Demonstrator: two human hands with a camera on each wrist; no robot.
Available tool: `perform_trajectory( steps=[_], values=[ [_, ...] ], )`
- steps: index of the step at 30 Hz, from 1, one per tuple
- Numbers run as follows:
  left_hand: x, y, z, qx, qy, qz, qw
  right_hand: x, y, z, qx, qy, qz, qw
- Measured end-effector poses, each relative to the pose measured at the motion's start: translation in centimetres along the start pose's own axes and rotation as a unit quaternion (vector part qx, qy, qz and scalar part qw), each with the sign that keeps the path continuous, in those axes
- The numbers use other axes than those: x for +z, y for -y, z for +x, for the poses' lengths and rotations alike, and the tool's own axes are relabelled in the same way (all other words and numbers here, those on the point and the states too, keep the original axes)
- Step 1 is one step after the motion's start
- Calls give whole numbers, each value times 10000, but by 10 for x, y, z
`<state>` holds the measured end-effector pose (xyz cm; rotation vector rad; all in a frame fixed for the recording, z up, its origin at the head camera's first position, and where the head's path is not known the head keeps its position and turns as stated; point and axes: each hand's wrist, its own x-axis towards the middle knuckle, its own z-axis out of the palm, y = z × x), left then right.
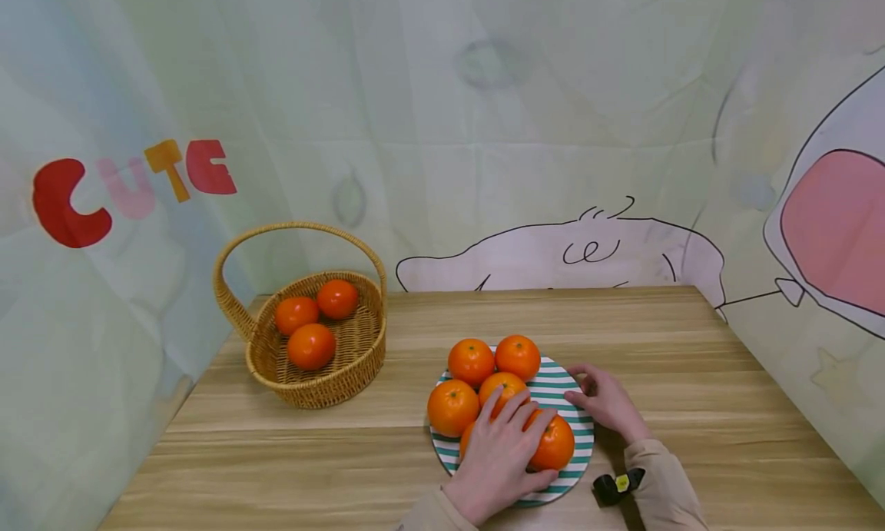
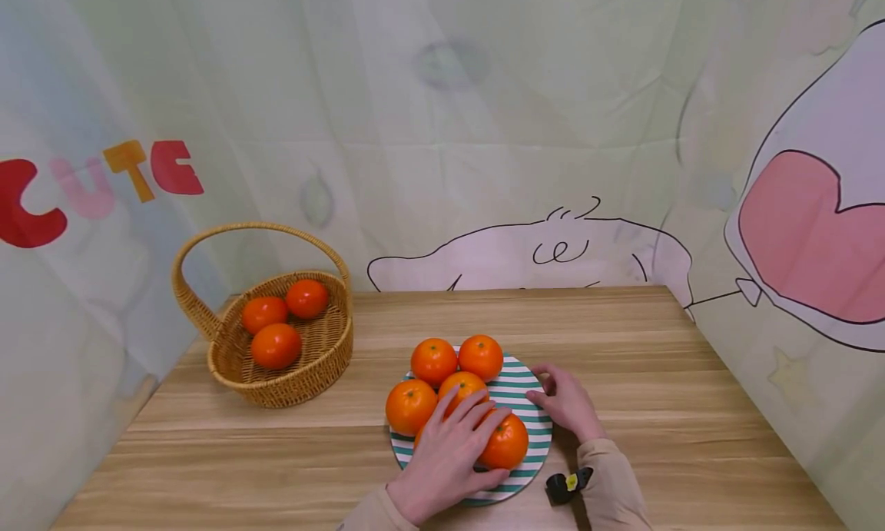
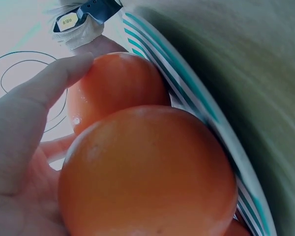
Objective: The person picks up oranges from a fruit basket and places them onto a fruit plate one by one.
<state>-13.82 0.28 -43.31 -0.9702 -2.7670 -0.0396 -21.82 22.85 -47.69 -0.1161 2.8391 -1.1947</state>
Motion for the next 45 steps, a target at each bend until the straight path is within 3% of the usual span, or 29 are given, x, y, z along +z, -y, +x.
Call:
perform_trajectory(
  steps=[7,10,12,15,20,23,25,27,30,35,39,45],
  values=[
    [-4,3,1,22,-121,-309,9994,-1,-1,-1,-41,-24,2,10000],
    [-10,10,0,-60,-316,-1012,9943,-1,0,-1,-9,-24,13,10000],
    [-16,16,-1,-247,-446,-1668,9847,-1,1,-1,32,11,35,10000],
    [-26,31,-2,-653,-765,-2714,9572,-1,2,-1,110,40,60,9999],
    [-33,72,-3,-1470,-1934,-4136,8775,-1,3,-1,195,38,75,9998],
    [-35,108,-5,-1961,-2828,-4361,8315,-1,3,-2,192,43,76,9998],
    [-36,135,-9,-2274,-3299,-4253,8115,-1,3,-2,186,50,75,9998],
    [-36,163,-14,-2532,-3595,-4054,8015,-1,4,-2,179,60,73,9998],
    [-35,202,-26,-3012,-3627,-3633,8036,-1,4,-1,145,58,79,9998],
    [-26,248,-45,-3962,-2902,-2638,8302,-1,4,-1,115,36,48,9999],
    [-20,266,-54,-4348,-2132,-2213,8465,-1,3,-1,122,36,33,9999],
    [-18,274,-56,-4383,-1223,-2188,8632,-1,4,-2,171,50,44,9998]
  ],
)
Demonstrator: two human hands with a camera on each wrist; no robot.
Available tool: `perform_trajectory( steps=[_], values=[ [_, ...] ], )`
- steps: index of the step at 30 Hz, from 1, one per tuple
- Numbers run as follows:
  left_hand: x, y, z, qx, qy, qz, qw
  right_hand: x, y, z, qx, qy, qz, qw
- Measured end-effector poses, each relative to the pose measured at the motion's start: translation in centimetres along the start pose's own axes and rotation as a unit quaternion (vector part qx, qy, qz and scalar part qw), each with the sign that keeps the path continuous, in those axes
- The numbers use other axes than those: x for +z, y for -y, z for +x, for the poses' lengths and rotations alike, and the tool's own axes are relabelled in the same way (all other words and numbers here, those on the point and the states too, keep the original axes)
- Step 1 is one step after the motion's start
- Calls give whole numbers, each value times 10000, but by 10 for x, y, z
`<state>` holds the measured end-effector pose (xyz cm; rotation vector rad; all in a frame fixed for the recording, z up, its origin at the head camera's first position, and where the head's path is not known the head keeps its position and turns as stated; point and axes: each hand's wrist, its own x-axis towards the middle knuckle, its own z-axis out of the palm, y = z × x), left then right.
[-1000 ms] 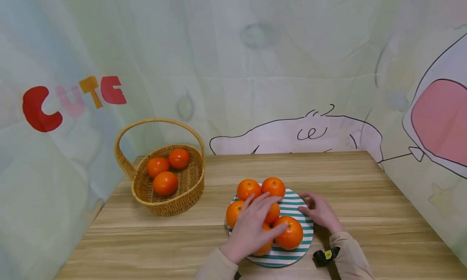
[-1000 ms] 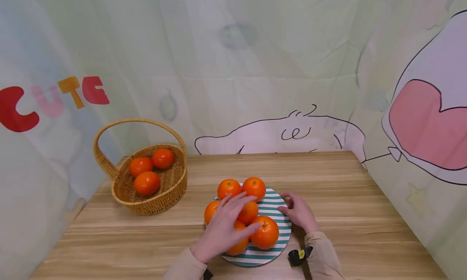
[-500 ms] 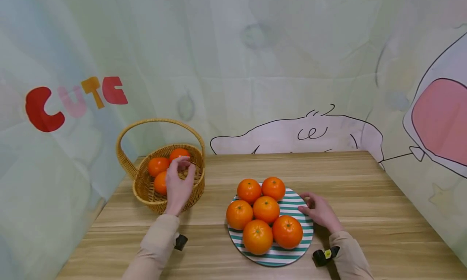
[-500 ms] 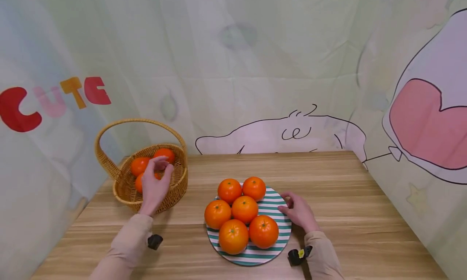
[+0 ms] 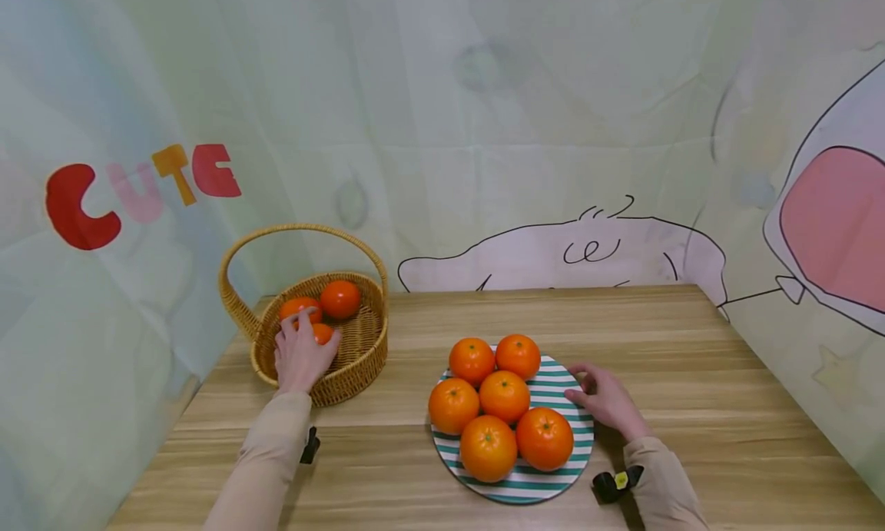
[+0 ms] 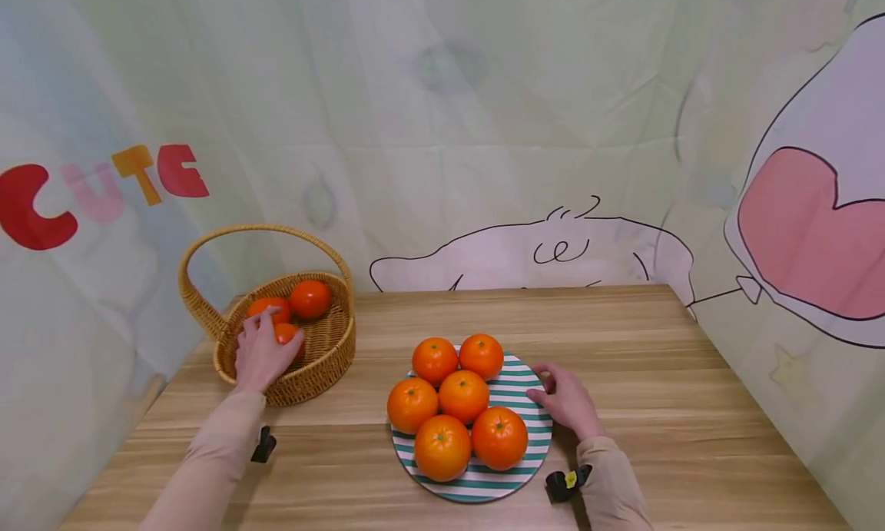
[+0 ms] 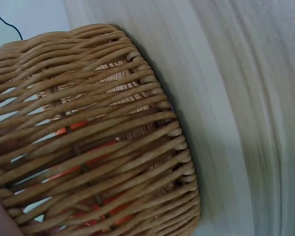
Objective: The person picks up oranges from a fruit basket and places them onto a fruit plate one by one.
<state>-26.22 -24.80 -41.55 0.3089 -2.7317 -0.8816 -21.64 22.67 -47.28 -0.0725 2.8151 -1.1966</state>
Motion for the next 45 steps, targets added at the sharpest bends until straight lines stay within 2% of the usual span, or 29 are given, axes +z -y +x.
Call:
perform_trajectory(
  steps=[5,14,35,45],
  values=[
    [-2,0,0,-163,436,161,9988,1,0,0,11,-6,-16,10000],
    [0,1,1,-192,681,402,9967,1,-2,1,-24,0,-31,10000],
    [5,2,1,-172,744,561,9955,1,-1,-1,-48,-53,-40,10000],
    [4,1,-1,-224,933,533,9940,1,-2,-1,-45,-27,-52,10000]
  ],
)
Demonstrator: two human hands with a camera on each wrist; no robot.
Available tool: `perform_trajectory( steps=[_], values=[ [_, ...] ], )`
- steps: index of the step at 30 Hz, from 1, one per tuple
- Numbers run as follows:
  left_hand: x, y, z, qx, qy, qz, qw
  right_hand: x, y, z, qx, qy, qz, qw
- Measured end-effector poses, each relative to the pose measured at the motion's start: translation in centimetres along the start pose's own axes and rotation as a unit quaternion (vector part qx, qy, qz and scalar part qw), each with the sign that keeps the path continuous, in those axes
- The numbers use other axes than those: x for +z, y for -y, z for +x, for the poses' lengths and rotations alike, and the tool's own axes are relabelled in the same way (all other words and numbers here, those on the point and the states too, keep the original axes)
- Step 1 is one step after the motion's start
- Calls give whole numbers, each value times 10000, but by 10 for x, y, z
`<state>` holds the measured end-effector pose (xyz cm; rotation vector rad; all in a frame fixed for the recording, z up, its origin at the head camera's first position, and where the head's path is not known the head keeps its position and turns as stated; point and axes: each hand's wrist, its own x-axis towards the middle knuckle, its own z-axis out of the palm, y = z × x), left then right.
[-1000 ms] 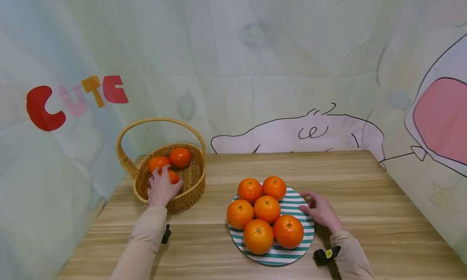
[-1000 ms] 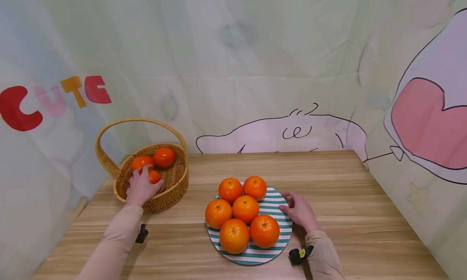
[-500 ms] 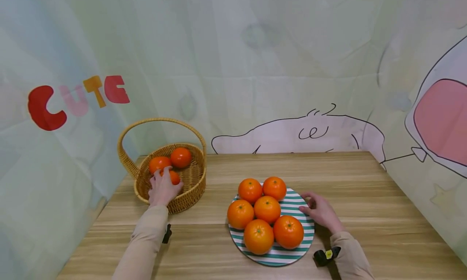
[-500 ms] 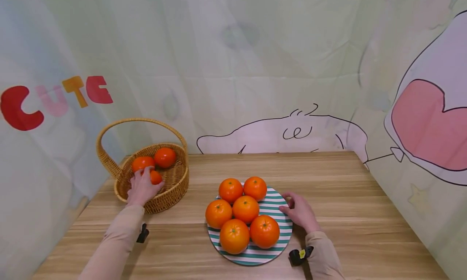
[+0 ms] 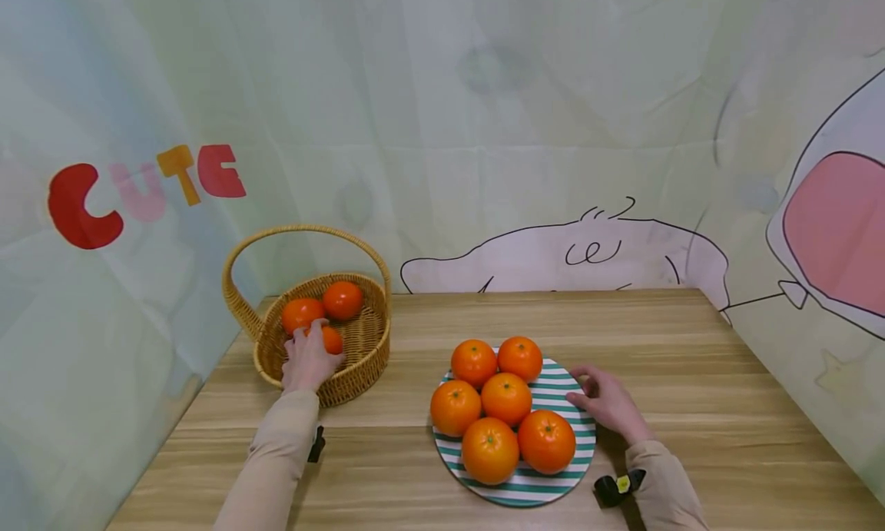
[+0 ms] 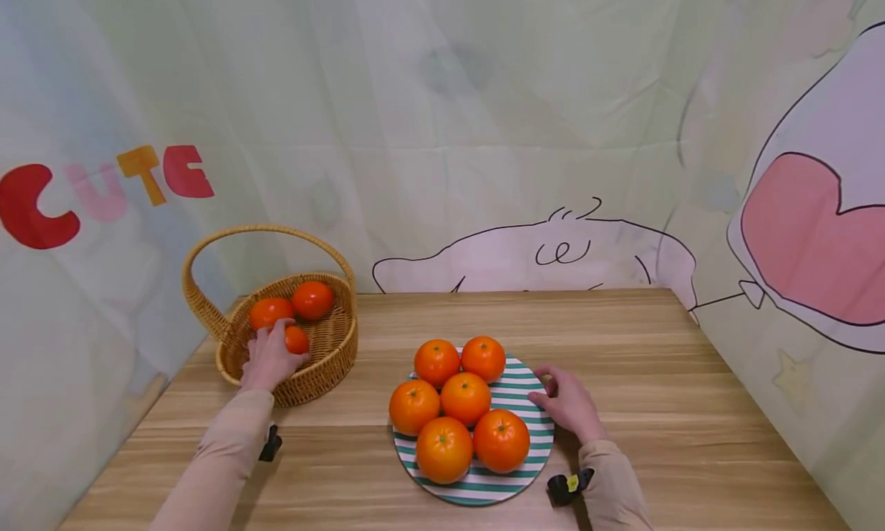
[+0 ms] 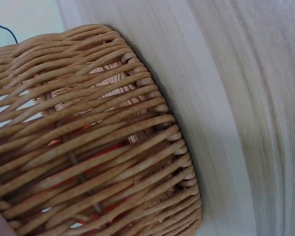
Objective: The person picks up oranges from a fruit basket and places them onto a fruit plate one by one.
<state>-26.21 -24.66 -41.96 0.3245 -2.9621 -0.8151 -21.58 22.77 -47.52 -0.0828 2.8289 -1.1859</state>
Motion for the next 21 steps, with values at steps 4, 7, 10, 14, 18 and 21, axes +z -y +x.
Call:
perform_trajectory(
  steps=[4,7,10,14,18,21],
  values=[
    [0,0,0,-40,73,-62,9999,1,-1,1,33,-4,-31,10000],
    [0,0,1,-46,92,-94,9999,1,-2,1,24,0,-41,10000],
    [1,-1,0,-50,92,-110,9999,1,-1,1,15,-2,-5,10000],
    [1,-1,0,-33,58,-91,9999,1,-1,1,38,10,24,10000],
    [1,-1,1,55,-90,-116,9999,1,-1,1,47,12,20,10000],
    [1,-1,0,104,-256,-192,9994,0,0,1,20,4,0,10000]
  ],
)
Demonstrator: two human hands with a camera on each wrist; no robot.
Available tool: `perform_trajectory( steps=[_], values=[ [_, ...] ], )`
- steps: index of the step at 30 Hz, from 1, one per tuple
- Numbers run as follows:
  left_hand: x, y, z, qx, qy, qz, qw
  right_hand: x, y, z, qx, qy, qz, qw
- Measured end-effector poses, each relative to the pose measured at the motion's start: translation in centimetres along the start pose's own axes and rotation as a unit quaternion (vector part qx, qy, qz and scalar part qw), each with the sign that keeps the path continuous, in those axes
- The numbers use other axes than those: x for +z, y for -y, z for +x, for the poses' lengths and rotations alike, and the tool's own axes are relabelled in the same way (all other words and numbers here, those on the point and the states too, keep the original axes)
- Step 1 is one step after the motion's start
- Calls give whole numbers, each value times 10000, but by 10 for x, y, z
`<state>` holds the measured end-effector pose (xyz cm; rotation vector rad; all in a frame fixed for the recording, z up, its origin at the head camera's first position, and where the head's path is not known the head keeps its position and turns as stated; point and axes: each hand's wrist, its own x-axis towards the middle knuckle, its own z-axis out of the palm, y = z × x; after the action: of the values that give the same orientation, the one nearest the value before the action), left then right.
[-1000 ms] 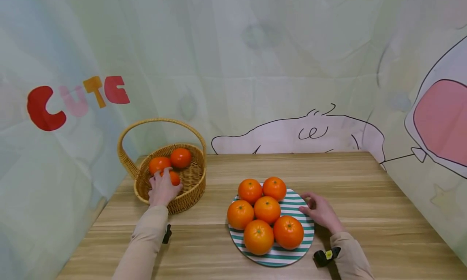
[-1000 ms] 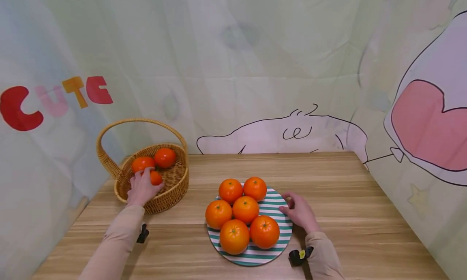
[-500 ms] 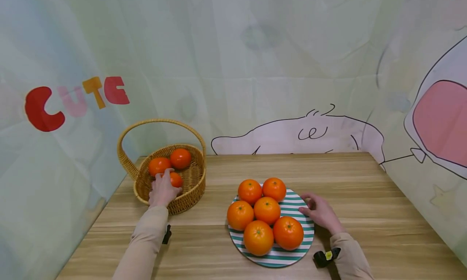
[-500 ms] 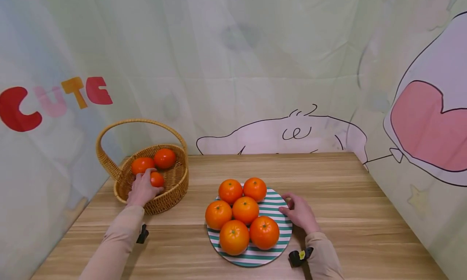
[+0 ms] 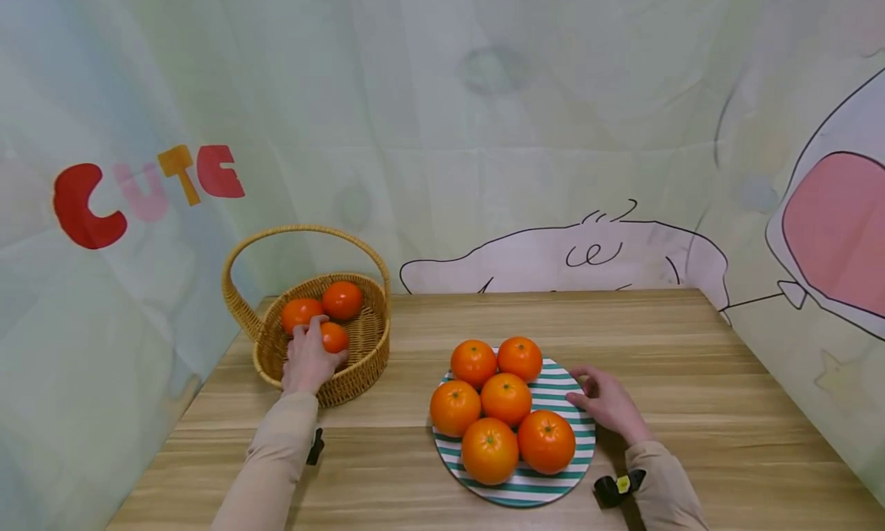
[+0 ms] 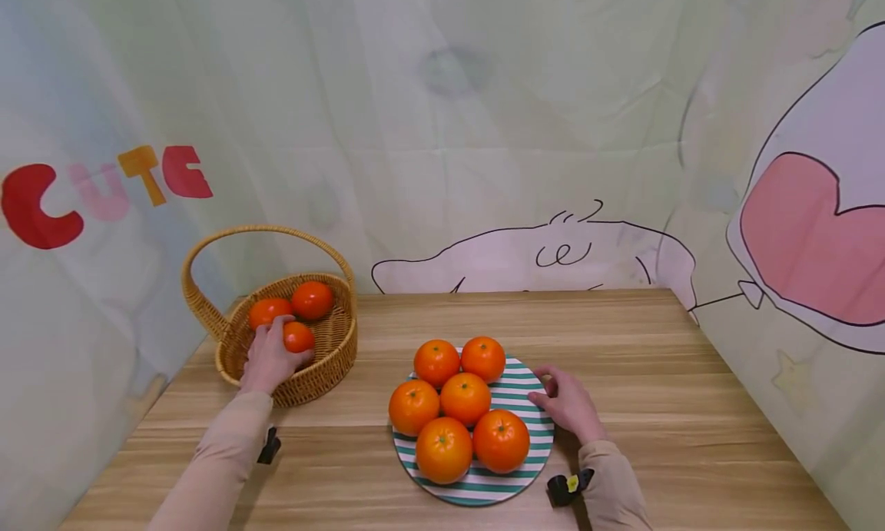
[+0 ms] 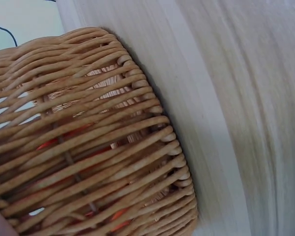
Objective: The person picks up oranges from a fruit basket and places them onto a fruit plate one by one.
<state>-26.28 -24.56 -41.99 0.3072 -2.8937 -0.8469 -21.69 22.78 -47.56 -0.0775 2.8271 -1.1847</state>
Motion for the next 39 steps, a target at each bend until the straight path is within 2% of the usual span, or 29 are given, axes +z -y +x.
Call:
perform_trajectory(
  steps=[6,14,22,26,30,32,35,39],
  values=[
    [0,-1,-2,-25,-318,-175,9993,0,2,-1,28,-11,-7,10000],
    [3,-1,-1,-93,-574,-269,9979,0,1,-1,30,-10,-2,10000],
    [3,-2,-1,193,-1016,-586,9929,0,1,-2,-71,-17,65,10000],
    [3,-4,-3,463,-1368,-957,9849,0,1,-2,-73,-17,57,10000],
    [4,-10,-6,669,-1804,-1535,9692,0,2,-1,5,-31,30,10000],
    [4,-15,-8,729,-1919,-1759,9628,0,2,-1,33,-30,27,10000],
    [4,-24,-10,789,-1852,-1991,9591,0,1,-1,39,-33,21,10000],
    [4,-37,-15,935,-1375,-2127,9629,0,1,-1,-1,-38,11,10000]
  ],
)
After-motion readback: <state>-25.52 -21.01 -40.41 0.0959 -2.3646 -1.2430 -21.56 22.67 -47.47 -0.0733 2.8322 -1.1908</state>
